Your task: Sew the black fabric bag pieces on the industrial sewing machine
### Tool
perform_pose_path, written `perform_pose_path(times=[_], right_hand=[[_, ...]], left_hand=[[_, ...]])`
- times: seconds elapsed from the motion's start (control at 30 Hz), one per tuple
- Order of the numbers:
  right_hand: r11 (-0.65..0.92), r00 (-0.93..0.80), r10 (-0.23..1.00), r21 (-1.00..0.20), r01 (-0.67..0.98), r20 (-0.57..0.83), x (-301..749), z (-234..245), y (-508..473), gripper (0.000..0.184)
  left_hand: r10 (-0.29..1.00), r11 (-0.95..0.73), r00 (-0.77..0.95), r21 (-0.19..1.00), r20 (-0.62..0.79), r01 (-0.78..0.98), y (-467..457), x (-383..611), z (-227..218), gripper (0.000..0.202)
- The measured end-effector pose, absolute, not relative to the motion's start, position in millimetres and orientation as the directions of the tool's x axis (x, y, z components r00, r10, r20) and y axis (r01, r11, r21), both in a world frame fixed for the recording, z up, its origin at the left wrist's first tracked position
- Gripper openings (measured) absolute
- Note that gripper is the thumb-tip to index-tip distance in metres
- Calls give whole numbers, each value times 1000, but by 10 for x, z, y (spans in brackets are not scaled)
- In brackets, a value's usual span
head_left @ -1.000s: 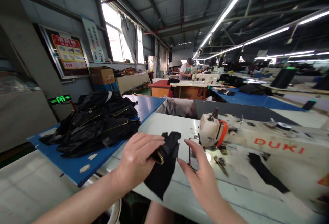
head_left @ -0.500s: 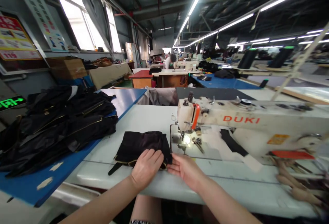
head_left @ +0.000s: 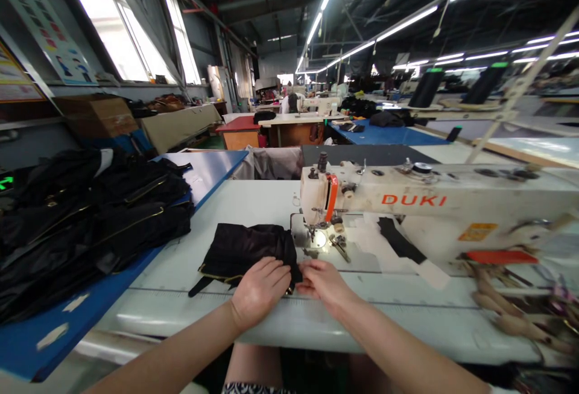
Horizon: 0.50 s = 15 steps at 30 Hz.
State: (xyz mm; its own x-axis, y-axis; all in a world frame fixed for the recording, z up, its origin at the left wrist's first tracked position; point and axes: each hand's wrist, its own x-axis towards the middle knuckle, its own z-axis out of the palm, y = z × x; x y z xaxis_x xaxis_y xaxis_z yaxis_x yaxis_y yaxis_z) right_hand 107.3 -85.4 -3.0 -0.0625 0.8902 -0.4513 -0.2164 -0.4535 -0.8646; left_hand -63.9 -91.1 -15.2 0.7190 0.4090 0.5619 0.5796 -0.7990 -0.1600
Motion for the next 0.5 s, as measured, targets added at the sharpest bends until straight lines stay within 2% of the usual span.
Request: perform_pose_path(times=[0.23, 0.5], right_hand=[[-418, -50, 908, -900, -120, -415, 1102, -50, -697, 3], [-272, -64, 958, -955, 119, -280, 1416, -15, -643, 4]], left_hand=[[418, -785, 714, -172, 562, 595, -793, -596, -131, 21], [414, -777, 705, -180, 576, 603, -614, -551, -155, 24]])
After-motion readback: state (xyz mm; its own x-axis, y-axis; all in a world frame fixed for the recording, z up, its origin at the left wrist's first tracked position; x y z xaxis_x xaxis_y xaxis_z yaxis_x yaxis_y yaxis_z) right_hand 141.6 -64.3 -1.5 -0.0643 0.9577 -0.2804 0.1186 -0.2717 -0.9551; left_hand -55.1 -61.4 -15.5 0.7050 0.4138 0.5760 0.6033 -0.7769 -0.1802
